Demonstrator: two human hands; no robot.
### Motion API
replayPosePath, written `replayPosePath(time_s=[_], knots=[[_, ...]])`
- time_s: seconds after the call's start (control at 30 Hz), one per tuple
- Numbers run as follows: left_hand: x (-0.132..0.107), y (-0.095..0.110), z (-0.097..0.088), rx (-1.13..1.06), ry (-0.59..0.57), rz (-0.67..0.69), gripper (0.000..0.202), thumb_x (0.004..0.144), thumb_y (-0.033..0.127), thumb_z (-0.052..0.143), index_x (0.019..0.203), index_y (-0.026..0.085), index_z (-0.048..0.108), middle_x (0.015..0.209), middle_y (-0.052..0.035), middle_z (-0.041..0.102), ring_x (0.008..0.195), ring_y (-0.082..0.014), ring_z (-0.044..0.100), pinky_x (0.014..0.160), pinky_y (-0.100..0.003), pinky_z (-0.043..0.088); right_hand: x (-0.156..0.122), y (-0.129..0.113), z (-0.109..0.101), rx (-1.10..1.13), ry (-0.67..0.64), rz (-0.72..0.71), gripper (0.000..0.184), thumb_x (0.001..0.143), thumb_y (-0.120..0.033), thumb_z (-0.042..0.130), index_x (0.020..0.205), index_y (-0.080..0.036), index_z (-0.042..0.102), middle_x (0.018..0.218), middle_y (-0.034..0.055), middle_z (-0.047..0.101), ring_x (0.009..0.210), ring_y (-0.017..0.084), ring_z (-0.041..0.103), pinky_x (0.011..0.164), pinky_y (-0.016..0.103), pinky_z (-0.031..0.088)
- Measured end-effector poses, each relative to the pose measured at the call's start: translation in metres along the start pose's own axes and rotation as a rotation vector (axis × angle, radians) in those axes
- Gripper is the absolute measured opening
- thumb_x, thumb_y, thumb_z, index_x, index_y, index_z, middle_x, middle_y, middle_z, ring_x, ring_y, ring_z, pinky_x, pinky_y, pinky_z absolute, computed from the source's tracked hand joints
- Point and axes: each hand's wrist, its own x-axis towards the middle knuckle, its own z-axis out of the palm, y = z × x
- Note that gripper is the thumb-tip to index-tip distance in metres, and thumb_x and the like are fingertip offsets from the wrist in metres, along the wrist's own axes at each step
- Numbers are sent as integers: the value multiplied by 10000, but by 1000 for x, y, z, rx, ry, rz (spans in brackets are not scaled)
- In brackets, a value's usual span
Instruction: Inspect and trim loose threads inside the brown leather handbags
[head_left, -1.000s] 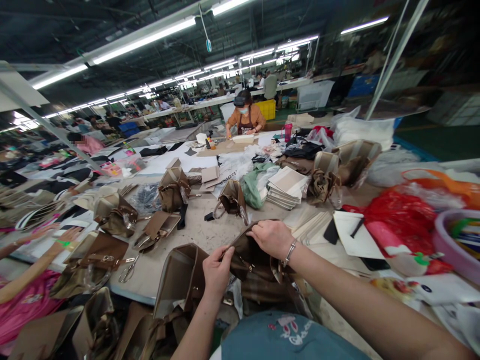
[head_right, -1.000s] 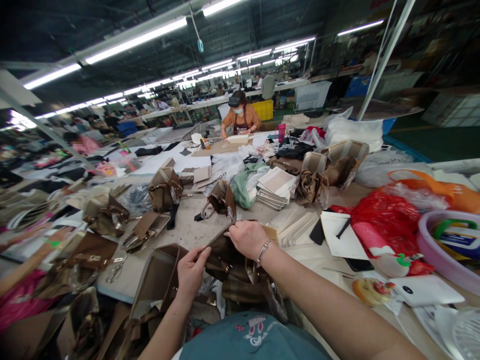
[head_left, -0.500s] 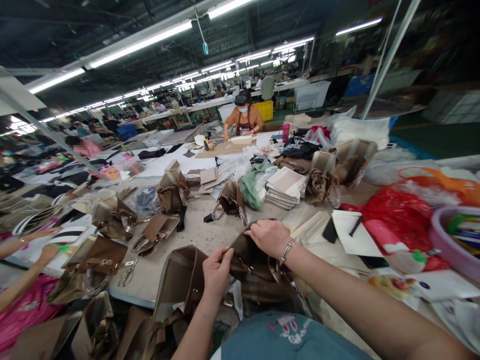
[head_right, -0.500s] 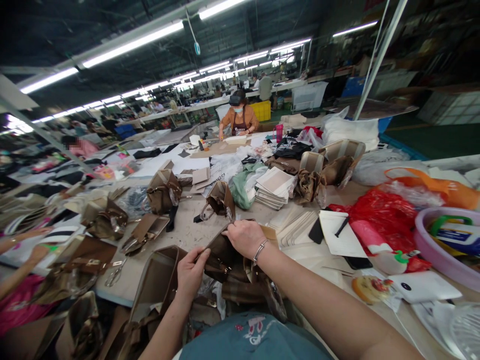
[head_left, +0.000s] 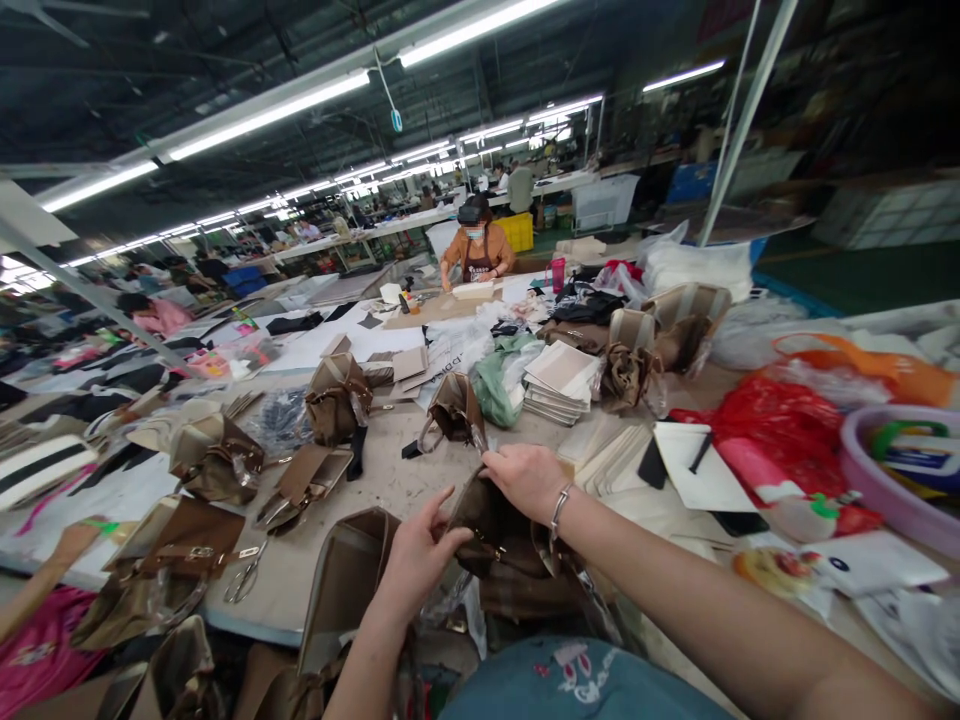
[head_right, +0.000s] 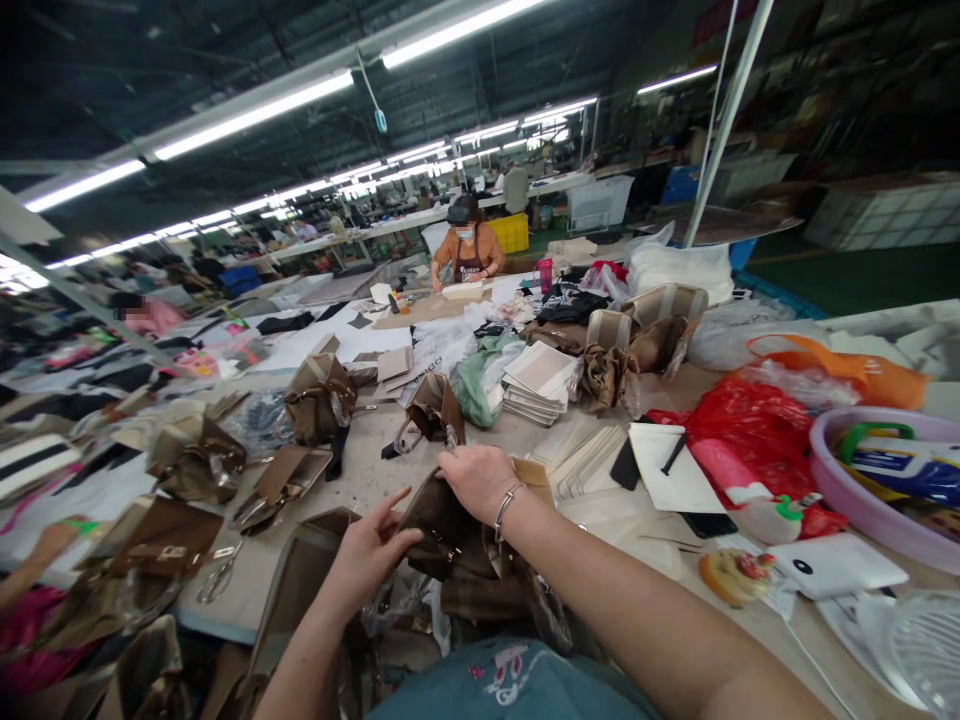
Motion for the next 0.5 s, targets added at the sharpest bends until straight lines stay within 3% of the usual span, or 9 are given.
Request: replayPosePath(time_s=[0.07, 0.13, 0.2, 0.27, 0.37, 0.5], knots=[[6, 6, -9, 65, -87, 17, 703, 612, 356, 705, 1260, 201, 480, 850, -36, 696, 738, -188, 623, 674, -264, 465, 1, -1, 0, 2, 2, -8, 238, 893, -378, 456, 837, -196, 599, 768, 41, 631, 737, 142, 581, 570, 237, 327], [17, 13, -12, 155, -80, 66, 700, 594, 372, 720, 1243, 222, 506, 971, -63, 686, 851, -222, 621, 737, -282, 454, 2, -1, 1, 3, 2, -19, 245, 899, -371, 446, 832, -191, 598, 772, 46, 633, 749, 143, 583, 581, 233, 335], [29, 20, -8, 246, -60, 110, 489, 682, 361, 650, 1149, 227, 591, 970, -70, 690, 866, -226, 622, 745, -284, 437, 2, -1, 1, 2, 3, -16, 252, 901, -369, 441, 828, -184, 595, 774, 52, 637, 756, 149, 585, 584, 231, 337], [41, 25, 0, 342, -55, 125, 261, 769, 308, 550, 972, 213, 683, 848, -71, 708, 774, -212, 631, 687, -276, 424, 1, 0, 2, 2, 3, -9, 243, 898, -365, 448, 836, -181, 594, 774, 55, 641, 755, 156, 589, 585, 231, 338], [50, 26, 11, 431, -34, 117, 240, 807, 263, 485, 833, 196, 715, 749, -79, 706, 700, -203, 626, 629, -268, 395, -4, 6, 2, 11, 9, -35, 230, 871, -365, 500, 1011, -198, 573, 794, 53, 654, 755, 171, 598, 587, 239, 348], [51, 20, 14, 421, 6, 106, 236, 810, 269, 486, 807, 203, 713, 734, -62, 703, 692, -184, 620, 610, -252, 371, -12, 14, -1, 13, 26, -40, 440, 847, -353, 543, 1244, -196, 435, 847, 68, 665, 767, 183, 607, 593, 249, 363]])
